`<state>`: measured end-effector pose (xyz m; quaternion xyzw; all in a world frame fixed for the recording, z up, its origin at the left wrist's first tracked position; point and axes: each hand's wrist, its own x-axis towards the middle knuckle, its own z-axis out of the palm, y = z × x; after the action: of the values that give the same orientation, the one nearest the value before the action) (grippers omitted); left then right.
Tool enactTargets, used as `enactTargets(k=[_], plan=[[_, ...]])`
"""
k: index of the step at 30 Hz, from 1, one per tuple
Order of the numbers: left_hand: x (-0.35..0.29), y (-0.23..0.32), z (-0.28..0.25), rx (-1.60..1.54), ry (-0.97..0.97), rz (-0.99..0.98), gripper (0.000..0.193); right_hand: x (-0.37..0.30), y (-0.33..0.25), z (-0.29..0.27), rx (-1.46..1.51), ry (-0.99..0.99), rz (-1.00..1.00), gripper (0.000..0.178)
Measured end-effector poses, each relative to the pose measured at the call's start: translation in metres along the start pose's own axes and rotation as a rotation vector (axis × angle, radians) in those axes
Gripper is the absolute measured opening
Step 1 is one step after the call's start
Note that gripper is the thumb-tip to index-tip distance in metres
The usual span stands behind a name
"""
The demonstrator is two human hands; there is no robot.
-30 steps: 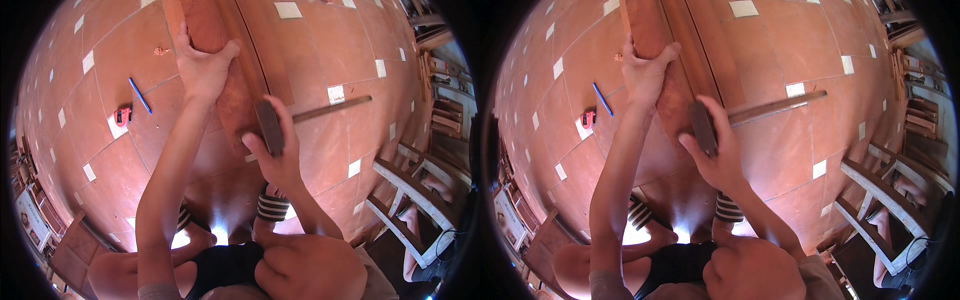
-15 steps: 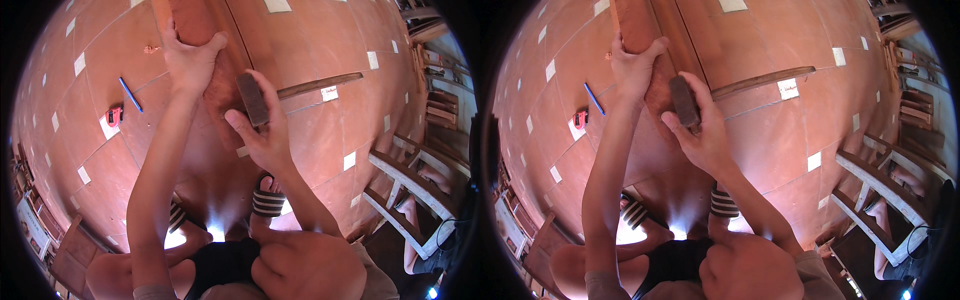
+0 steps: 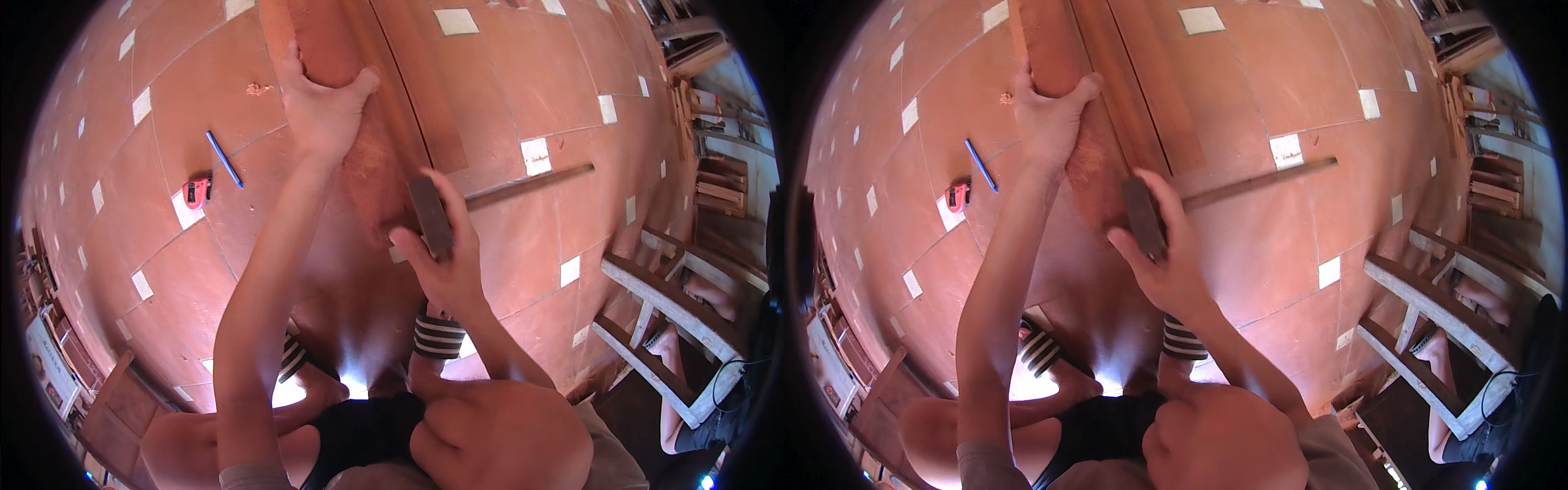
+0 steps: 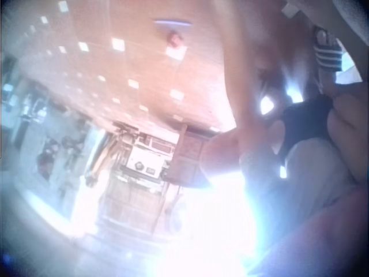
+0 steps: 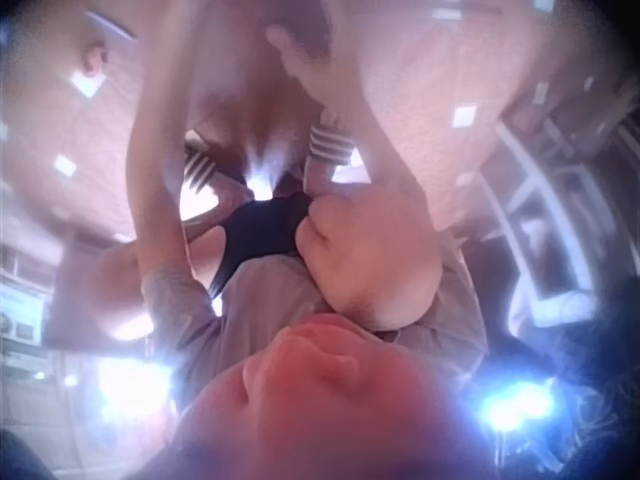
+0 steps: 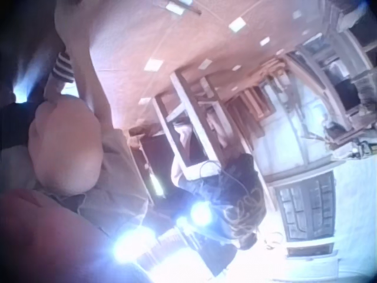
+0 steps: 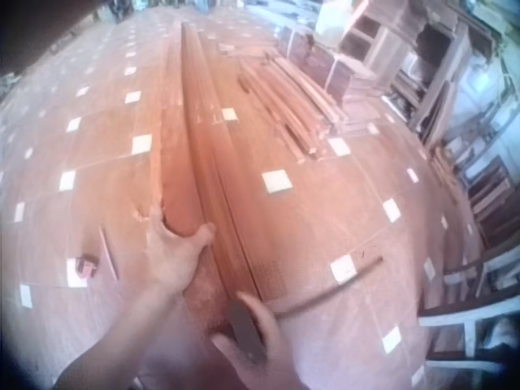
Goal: The person measures wooden planks on the floor using a tape measure and a try square. They mark measurements on the wood with a pen and reposition the planks to measure different sections.
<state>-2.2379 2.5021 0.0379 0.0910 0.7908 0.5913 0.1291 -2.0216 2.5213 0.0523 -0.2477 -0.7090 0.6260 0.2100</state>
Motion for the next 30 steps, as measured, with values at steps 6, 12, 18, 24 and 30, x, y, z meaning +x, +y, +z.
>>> enactTargets(k=[6, 12, 18, 24, 30], plan=[[0.002, -0.005, 0.005, -0.036, 0.033, 0.088, 0.091, 0.044, -0.026, 0.009, -0.03, 0.015, 0.04, 0.068], [0.0, -0.005, -0.001, 0.004, 0.026, 0.042, 0.111, -0.02, -0.014, -0.004, -0.065, 0.011, 0.041, 0.069], [-0.012, 0.005, 0.008, 0.032, 0.073, 0.089, 0.112, -0.035, -0.04, -0.029, -0.097, 0.007, 0.09, 0.076], [-0.046, -0.008, -0.002, 0.158, 0.163, 0.163, 0.113, 0.035, -0.078, -0.021, 0.021, 0.116, -0.004, 0.071], [-0.17, 0.002, 0.013, 0.076, 0.043, 0.107, 0.111, 0.103, -0.047, -0.022, 0.056, 0.128, -0.034, 0.067]])
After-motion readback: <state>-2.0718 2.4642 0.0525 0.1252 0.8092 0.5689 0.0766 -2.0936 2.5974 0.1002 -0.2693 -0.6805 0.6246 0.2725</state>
